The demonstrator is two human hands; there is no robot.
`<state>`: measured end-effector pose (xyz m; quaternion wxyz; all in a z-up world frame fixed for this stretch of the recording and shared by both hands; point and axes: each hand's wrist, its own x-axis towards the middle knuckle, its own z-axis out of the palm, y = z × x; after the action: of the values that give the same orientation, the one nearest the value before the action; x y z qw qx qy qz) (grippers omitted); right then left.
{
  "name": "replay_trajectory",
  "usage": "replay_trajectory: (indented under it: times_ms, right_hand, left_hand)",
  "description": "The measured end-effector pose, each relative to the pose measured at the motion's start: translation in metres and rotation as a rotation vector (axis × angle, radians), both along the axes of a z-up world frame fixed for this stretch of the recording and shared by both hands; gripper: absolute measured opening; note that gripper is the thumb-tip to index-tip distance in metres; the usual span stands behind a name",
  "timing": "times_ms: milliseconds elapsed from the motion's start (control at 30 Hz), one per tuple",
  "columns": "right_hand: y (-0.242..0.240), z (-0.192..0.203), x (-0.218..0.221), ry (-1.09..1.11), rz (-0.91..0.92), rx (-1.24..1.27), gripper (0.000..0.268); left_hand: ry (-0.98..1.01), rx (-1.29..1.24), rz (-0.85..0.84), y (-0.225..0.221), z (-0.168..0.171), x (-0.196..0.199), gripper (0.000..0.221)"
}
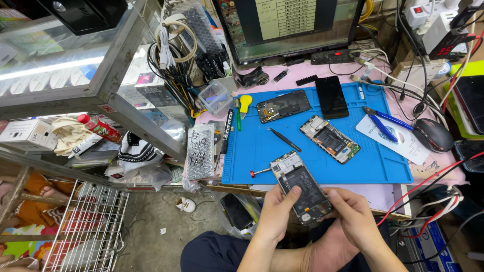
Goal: The person disassembles a mobile phone by removing the screen, disconnecting internal ribbon cables, and separating the battery and internal components from the chassis.
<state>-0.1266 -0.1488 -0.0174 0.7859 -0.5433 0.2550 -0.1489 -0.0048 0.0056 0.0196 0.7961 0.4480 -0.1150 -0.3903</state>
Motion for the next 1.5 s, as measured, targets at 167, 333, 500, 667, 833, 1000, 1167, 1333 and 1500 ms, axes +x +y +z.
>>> replay_trajectory:
  times_ms: [167, 333, 500, 667, 833, 1000, 1167, 1333, 1500]
  right_hand:
    - [0.004, 0.033, 0.001, -0.069, 0.231, 0.039, 0.050]
    - [0.007, 0.016, 0.006, -0.019, 0.044, 0.075, 0.023]
    - [0.011, 0.003, 0.005, -0.008, -0.063, 0.028, 0.017]
    - [0.024, 0.001, 0.003, 0.023, -0.037, -0.175, 0.016]
    - [0.018, 0.018, 0.013, 0.110, 0.176, -0.184, 0.018]
    - [-0.021, 0.063, 0.064, 0.123, 0.435, -0.761, 0.016]
    - [-0.115, 0.086, 0.190, 0.122, 0.110, -1.465, 0.048]
    - [-0.150, 0.071, 0.246, 0.142, 0.300, -1.721, 0.068]
    - [-0.145, 0.080, 0.257, 0.541, 0.474, -1.811, 0.057]
  left_hand:
    - [0.037, 0.007, 0.011, 0.005, 0.005, 0.010, 0.031]
    - [-0.065, 0.037, -0.070, 0.003, 0.007, 0.004, 0.032]
    - [-0.086, 0.029, -0.072, 0.000, 0.001, -0.002, 0.033]
    - [-0.094, 0.071, 0.028, -0.001, -0.001, -0.003, 0.029]
    - [0.019, 0.007, 0.046, 0.010, -0.008, 0.011, 0.016]
    - [0.066, -0.039, 0.060, 0.038, -0.010, 0.026, 0.016]
    - [-0.034, 0.066, 0.088, 0.057, -0.010, 0.021, 0.017]
    - [-0.058, 0.123, 0.086, 0.074, -0.008, 0.014, 0.018]
    - [-0.025, 0.135, 0.111, 0.080, -0.014, 0.016, 0.019]
